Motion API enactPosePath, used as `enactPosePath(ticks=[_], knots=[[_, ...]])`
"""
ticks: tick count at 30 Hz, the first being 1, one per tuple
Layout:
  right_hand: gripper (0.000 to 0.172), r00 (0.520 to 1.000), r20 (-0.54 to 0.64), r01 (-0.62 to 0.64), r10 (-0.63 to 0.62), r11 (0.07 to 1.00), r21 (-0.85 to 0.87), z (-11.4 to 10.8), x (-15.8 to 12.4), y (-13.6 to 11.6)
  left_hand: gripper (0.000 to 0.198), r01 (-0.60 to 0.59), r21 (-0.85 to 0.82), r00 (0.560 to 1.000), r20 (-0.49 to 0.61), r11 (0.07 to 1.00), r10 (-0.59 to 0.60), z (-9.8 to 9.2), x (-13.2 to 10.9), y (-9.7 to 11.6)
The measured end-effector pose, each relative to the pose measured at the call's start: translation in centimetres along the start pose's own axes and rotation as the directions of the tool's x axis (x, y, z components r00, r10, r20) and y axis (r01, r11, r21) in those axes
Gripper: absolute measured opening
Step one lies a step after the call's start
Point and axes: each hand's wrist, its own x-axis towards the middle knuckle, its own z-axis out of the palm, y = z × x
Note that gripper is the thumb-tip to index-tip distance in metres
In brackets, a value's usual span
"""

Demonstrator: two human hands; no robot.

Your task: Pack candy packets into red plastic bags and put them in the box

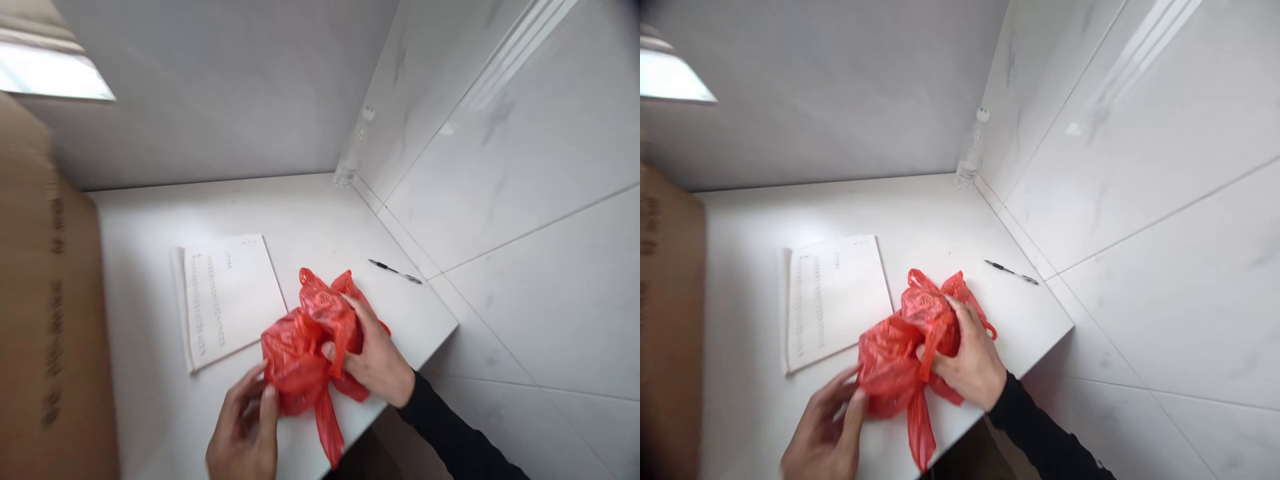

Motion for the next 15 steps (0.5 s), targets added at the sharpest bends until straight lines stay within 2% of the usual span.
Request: enactPosePath(ticks=[1, 3, 6, 9, 11, 15], knots=[[0.084, 0.999, 0.013, 0.039, -0.039, 0.999, 0.014, -0.6, -0.8, -0.2, 0.039, -0.089, -0.045, 0.994, 0.052, 0.995, 0.092, 0.0, 0.1, 0.4], [0.086, 0.992, -0.015, 0.122, -0.121, 0.992, 0.019, -1.6, -2.7, -0.3, 0.044, -0.168, -0.078, 0.984, 0.047, 0.983, 0.172, 0.0, 0.2, 1.1], [0.072, 0.965, -0.128, 0.231, -0.229, 0.973, 0.002, -2.6, -5.8, 0.8, 0.045, -0.283, -0.072, 0.958, 0.024, 0.956, 0.285, -0.2, -0.3, 1.5], [0.056, 0.909, -0.27, 0.317, -0.316, 0.948, -0.044, -2.7, -7.8, 3.7, 0.049, -0.381, -0.057, 0.923, 0.023, 0.923, 0.383, -0.2, -1.6, 1.2], [0.047, 0.849, -0.395, 0.343, -0.351, 0.935, -0.094, -2.2, -8.4, 6.3, 0.052, -0.433, -0.048, 0.9, 0.035, 0.9, 0.435, -0.1, -2.4, 0.8], [0.031, 0.791, -0.486, 0.356, -0.372, 0.926, -0.127, -0.9, -7.9, 10.5, 0.045, -0.493, -0.03, 0.869, 0.037, 0.87, 0.494, 0.1, -2.8, -0.3]])
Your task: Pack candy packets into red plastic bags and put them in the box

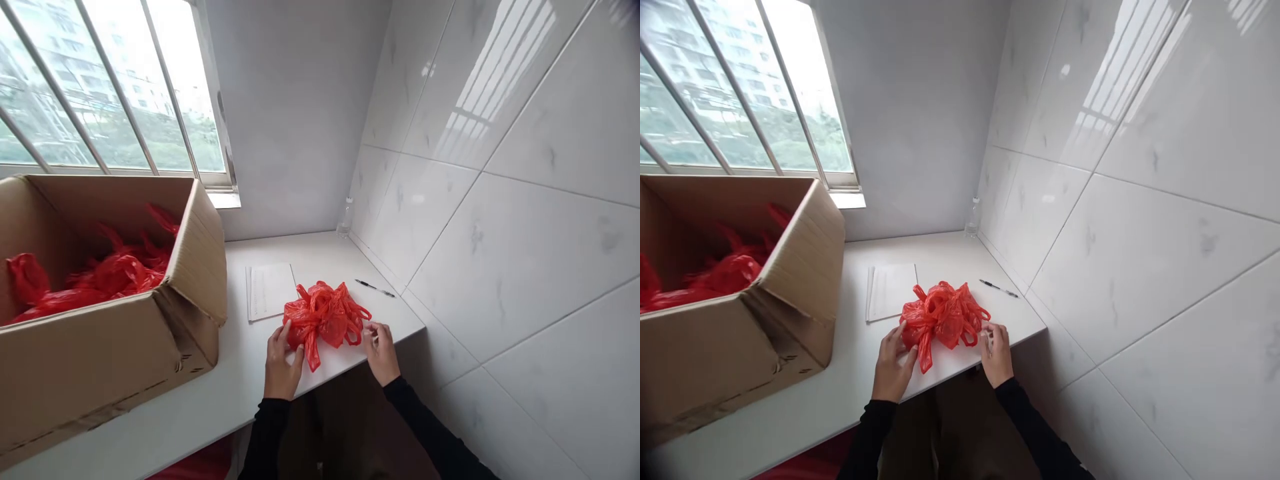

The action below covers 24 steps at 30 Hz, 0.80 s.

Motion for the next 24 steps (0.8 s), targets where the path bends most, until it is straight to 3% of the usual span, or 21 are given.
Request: enactPosePath(ticks=[6, 12, 18, 24], knots=[[0.013, 0.989, -0.017, 0.143, -0.145, 0.985, -0.095, 2.5, -0.9, 2.0, 0.027, -0.012, -0.017, 1.0, -0.016, 1.0, 0.011, -0.3, 0.5, -1.3], [0.02, 0.973, -0.042, 0.208, -0.228, 0.939, -0.272, 4.2, -1.6, 2.9, 0.03, 0.048, -0.052, 0.995, -0.079, 0.998, -0.052, -0.6, 0.6, -1.4], [0.019, 0.959, 0.018, 0.272, -0.282, 0.907, -0.32, 4.0, -1.6, 4.0, 0.027, 0.187, -0.151, 0.942, -0.253, 0.971, -0.221, -1.4, 0.0, -1.2], [0.02, 0.971, 0.063, 0.237, -0.229, 0.93, -0.281, 3.1, -1.9, 4.1, 0.025, 0.187, -0.174, 0.915, -0.327, 0.967, -0.236, -1.0, -0.6, -0.2]])
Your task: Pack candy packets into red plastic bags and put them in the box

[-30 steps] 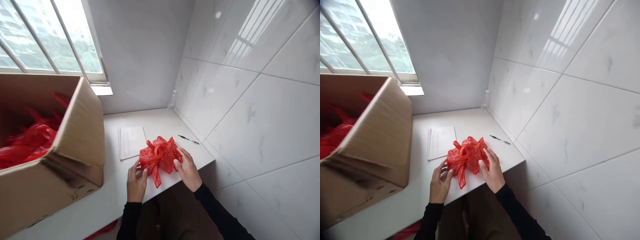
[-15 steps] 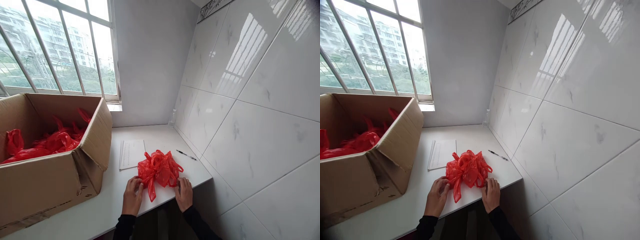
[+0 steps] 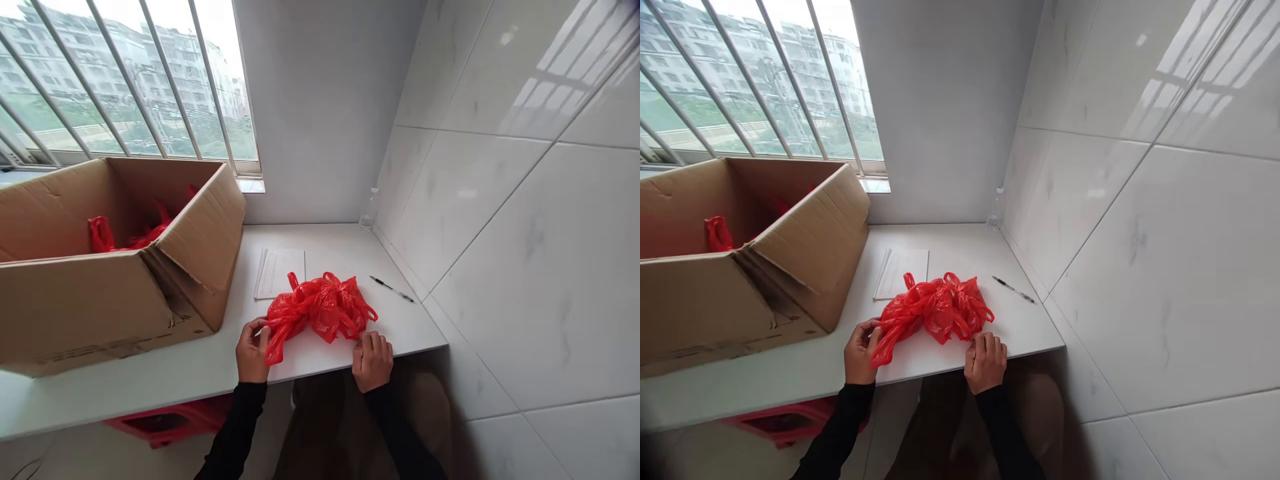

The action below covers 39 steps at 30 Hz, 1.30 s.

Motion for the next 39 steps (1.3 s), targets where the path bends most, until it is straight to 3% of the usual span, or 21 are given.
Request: enactPosePath(ticks=[7, 13, 16, 19, 22, 26, 30, 33, 35, 37, 39], knots=[[0.019, 0.996, 0.005, -0.093, 0.093, 0.987, 0.13, -1.7, -0.4, -0.5, 0.026, -0.063, 0.084, 0.996, -0.051, 0.995, 0.067, -0.1, -0.7, -0.3], [0.017, 0.996, 0.019, -0.093, 0.092, 0.94, 0.327, -4.8, -1.7, -1.8, 0.03, -0.226, 0.24, 0.955, -0.136, 0.944, 0.263, -0.9, -3.4, 1.4], [0.019, 0.998, 0.064, -0.044, 0.013, 0.861, 0.507, -6.3, -0.2, -4.7, 0.033, -0.309, 0.319, 0.939, -0.044, 0.896, 0.34, -0.4, -4.9, 3.2], [0.03, 0.977, 0.144, 0.032, -0.158, 0.776, 0.629, -6.2, 2.5, -8.2, 0.036, -0.36, 0.397, 0.93, 0.079, 0.844, 0.359, 0.4, -5.2, 4.4], [0.04, 0.929, 0.25, 0.096, -0.274, 0.829, 0.551, -4.5, 5.1, -10.9, 0.016, -0.373, 0.431, 0.928, 0.165, 0.822, 0.334, 0.1, -4.7, 4.7], [0.023, 0.878, 0.385, 0.102, -0.286, 0.895, 0.434, -2.3, 6.9, -12.0, 0.01, -0.335, 0.427, 0.942, 0.176, 0.84, 0.286, -2.5, -3.8, 4.5], [0.015, 0.909, 0.358, 0.009, -0.213, 0.869, 0.495, -2.0, 7.6, -11.9, 0.013, -0.202, 0.444, 0.977, 0.024, 0.873, 0.214, -6.0, -2.9, 3.9], [0.015, 0.944, 0.293, -0.008, -0.151, 0.879, 0.477, -2.5, 7.6, -12.2, 0.016, -0.155, 0.44, 0.978, -0.055, 0.884, 0.199, -7.2, -2.5, 3.7], [0.015, 0.954, 0.24, 0.055, -0.179, 0.893, 0.446, -2.7, 7.5, -12.7, 0.025, -0.206, 0.434, 0.973, -0.002, 0.877, 0.23, -6.8, -2.5, 4.2], [0.021, 0.945, 0.22, 0.131, -0.244, 0.894, 0.429, -2.7, 7.4, -13.2, 0.04, -0.294, 0.421, 0.956, 0.118, 0.858, 0.27, -6.0, -2.8, 4.9], [0.026, 0.915, 0.26, 0.17, -0.307, 0.881, 0.44, -2.6, 7.5, -13.4, 0.035, -0.363, 0.404, 0.93, 0.215, 0.84, 0.299, -5.1, -3.0, 5.3]])
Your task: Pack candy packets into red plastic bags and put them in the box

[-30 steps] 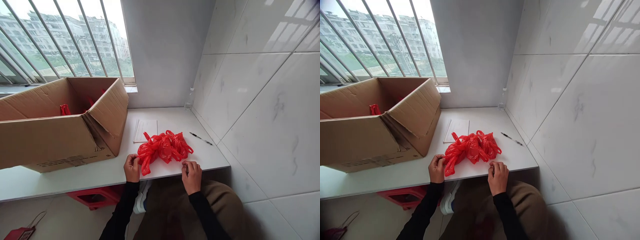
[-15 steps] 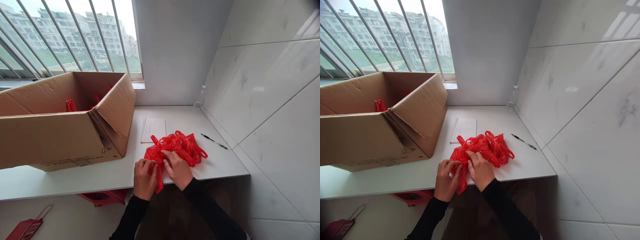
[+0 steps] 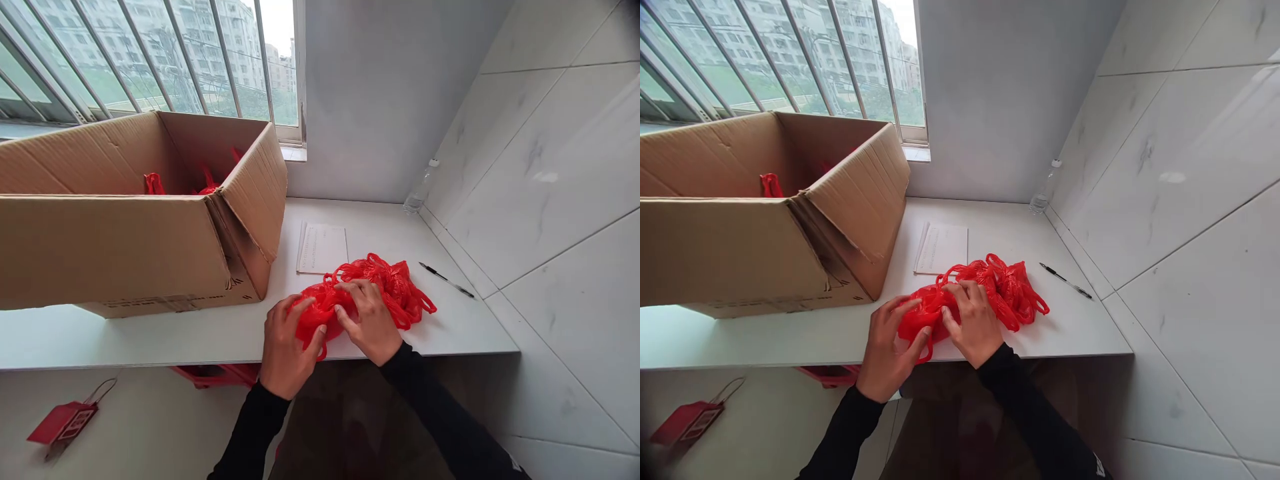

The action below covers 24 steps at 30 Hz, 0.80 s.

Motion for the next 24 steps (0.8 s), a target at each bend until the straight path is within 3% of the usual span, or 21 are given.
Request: enactPosePath(ticks=[3, 8, 10, 13, 16, 18, 21, 24], knots=[[0.016, 0.997, 0.067, -0.036, 0.034, 0.999, 0.035, -0.5, 0.2, 0.5, 0.011, 0.0, -0.006, 1.0, -0.027, 1.0, 0.0, 0.2, 0.1, -0.4], [0.012, 0.976, -0.032, -0.21, 0.213, 0.973, 0.095, -2.6, 0.0, 1.2, 0.019, 0.166, -0.049, 0.964, -0.204, 0.985, -0.173, -1.2, 0.3, -2.3], [0.016, 0.979, -0.045, -0.195, 0.201, 0.975, 0.106, -2.9, -0.2, 0.8, 0.025, 0.163, -0.063, 0.968, -0.182, 0.985, -0.172, -1.7, 0.4, -1.7], [0.039, 0.996, 0.007, -0.087, 0.087, 0.987, 0.138, -2.6, -0.3, -0.3, 0.046, 0.078, -0.069, 0.994, -0.072, 0.995, -0.083, -1.7, 0.6, 0.3], [0.025, 0.995, 0.062, -0.08, 0.072, 0.987, 0.14, -2.3, 0.0, -0.9, 0.027, 0.05, -0.076, 0.998, -0.042, 0.996, -0.053, -1.6, 0.9, 1.3], [0.019, 0.988, 0.039, -0.152, 0.147, 0.973, 0.172, -2.6, 0.1, -0.6, 0.013, 0.107, -0.07, 0.986, -0.12, 0.992, -0.115, -1.8, 1.2, 0.9], [0.018, 0.948, 0.009, -0.307, 0.319, 0.906, 0.292, -3.8, 0.2, 0.1, 0.014, 0.23, -0.074, 0.935, -0.261, 0.97, -0.241, -2.7, 1.4, -0.2], [0.017, 0.914, 0.01, -0.388, 0.406, 0.865, 0.318, -4.8, 0.1, 0.5, 0.017, 0.257, -0.066, 0.903, -0.34, 0.964, -0.264, -3.4, 1.2, 0.1]])
